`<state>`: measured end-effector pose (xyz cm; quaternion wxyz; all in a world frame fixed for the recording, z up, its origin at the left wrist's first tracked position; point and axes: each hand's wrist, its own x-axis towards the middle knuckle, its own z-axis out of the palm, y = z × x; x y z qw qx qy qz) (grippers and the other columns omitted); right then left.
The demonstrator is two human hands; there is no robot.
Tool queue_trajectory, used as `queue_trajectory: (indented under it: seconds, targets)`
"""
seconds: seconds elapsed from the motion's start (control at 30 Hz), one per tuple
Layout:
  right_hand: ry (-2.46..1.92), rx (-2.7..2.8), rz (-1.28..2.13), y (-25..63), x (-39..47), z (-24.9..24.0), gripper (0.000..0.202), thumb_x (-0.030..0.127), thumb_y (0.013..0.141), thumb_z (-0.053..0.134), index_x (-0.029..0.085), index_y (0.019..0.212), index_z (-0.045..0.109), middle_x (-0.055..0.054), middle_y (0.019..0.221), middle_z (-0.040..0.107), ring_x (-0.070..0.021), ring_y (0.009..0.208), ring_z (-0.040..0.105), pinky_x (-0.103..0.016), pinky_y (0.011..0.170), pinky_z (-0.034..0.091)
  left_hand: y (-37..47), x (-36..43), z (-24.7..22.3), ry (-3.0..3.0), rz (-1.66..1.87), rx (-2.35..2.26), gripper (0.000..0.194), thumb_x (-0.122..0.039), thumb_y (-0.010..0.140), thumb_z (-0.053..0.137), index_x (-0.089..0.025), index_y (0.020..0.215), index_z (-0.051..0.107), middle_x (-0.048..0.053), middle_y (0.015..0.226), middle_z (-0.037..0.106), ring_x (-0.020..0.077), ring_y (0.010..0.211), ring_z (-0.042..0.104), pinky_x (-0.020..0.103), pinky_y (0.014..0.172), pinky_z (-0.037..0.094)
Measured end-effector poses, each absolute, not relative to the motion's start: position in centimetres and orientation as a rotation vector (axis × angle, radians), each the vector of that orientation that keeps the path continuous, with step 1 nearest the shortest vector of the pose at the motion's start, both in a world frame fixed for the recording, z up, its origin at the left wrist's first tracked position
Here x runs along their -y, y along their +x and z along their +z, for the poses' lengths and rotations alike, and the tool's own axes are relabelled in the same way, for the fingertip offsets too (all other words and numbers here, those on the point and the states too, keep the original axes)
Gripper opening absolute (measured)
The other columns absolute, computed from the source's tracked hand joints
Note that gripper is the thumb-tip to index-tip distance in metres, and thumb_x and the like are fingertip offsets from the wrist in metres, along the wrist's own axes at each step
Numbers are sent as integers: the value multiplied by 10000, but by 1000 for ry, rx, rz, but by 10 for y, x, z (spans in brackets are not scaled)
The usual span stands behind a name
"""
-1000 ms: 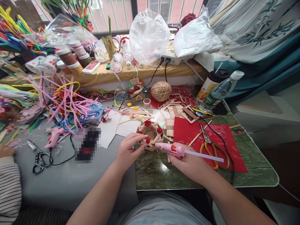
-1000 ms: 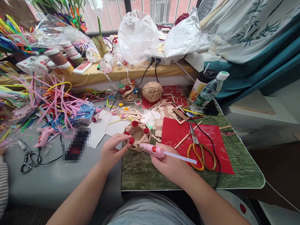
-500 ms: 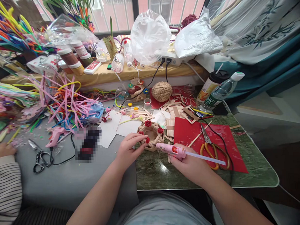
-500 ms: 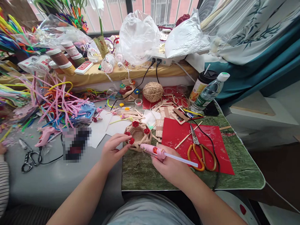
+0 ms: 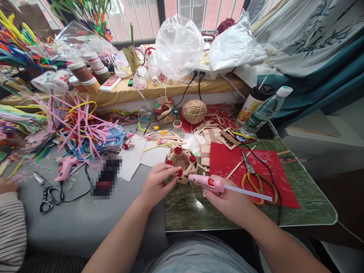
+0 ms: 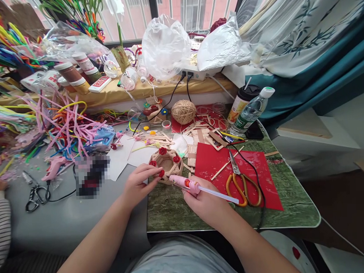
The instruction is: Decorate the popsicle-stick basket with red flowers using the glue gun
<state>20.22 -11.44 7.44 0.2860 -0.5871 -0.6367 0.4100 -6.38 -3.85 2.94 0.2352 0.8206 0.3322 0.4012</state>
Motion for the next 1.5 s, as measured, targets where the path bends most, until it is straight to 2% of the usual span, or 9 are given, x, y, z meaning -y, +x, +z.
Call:
queue_trajectory:
  seconds: [0.13, 0.37, 0.73, 1.1, 1.3, 1.4, 1.5]
  targets:
    - [-1590, 1698, 1118, 202, 115, 74, 219, 274, 919, 596, 258, 1038, 779, -26, 836, 739, -211, 740, 648, -314, 680, 524, -65, 38, 29, 2300, 1074, -908, 423, -158, 955, 696, -312, 1349, 716, 85, 1108, 774, 216, 981, 706, 379, 869, 553]
    - [-1525, 1654, 1140, 202, 113, 74, 244, 265, 890, 632, 274, 1059, 808, -36, 817, 756, -259, 844, 700, -341, 752, 567, -66, 37, 29, 2413, 1033, -894, 448, -143, 940, 700, -314, 1354, 701, 85, 1108, 782, 230, 968, 706, 406, 874, 536]
    - [-1545, 1649, 1112, 204, 116, 70, 227, 272, 903, 633, 278, 1056, 799, -32, 878, 770, -239, 804, 686, -338, 736, 563, -65, 37, 29, 2480, 959, -902, 427, -166, 968, 669, -319, 1366, 687, 82, 1138, 779, 223, 982, 704, 409, 886, 527]
    - [-1492, 1634, 1151, 207, 117, 61, 271, 286, 931, 615, 263, 1123, 804, -24, 819, 748, -215, 739, 660, -323, 704, 560, -60, 44, 35, 2541, 913, -872, 527, -103, 949, 644, -321, 1429, 650, 88, 1191, 716, 223, 1027, 659, 419, 919, 517]
    - [-1369, 1616, 1168, 208, 117, 53, 397, 274, 943, 618, 266, 1316, 753, -35, 956, 794, -233, 862, 710, -337, 824, 594, -52, 45, 36, 2498, 955, -894, 434, -150, 957, 697, -318, 1356, 703, 77, 1198, 722, 219, 1044, 665, 415, 932, 538]
    - [-1354, 1588, 1186, 208, 118, 48, 381, 289, 966, 608, 260, 1320, 747, -46, 1046, 801, -232, 878, 721, -344, 844, 599, -48, 44, 35, 2432, 1001, -922, 387, -136, 953, 698, -316, 1295, 732, 68, 1177, 738, 212, 1037, 677, 399, 921, 551]
    - [-1380, 1552, 1158, 210, 120, 40, 345, 316, 975, 618, 243, 1283, 755, -49, 1013, 800, -235, 872, 722, -341, 818, 603, -47, 44, 35, 2370, 1028, -939, 318, -129, 932, 724, -278, 1212, 738, 60, 1147, 765, 211, 1039, 691, 397, 929, 555]
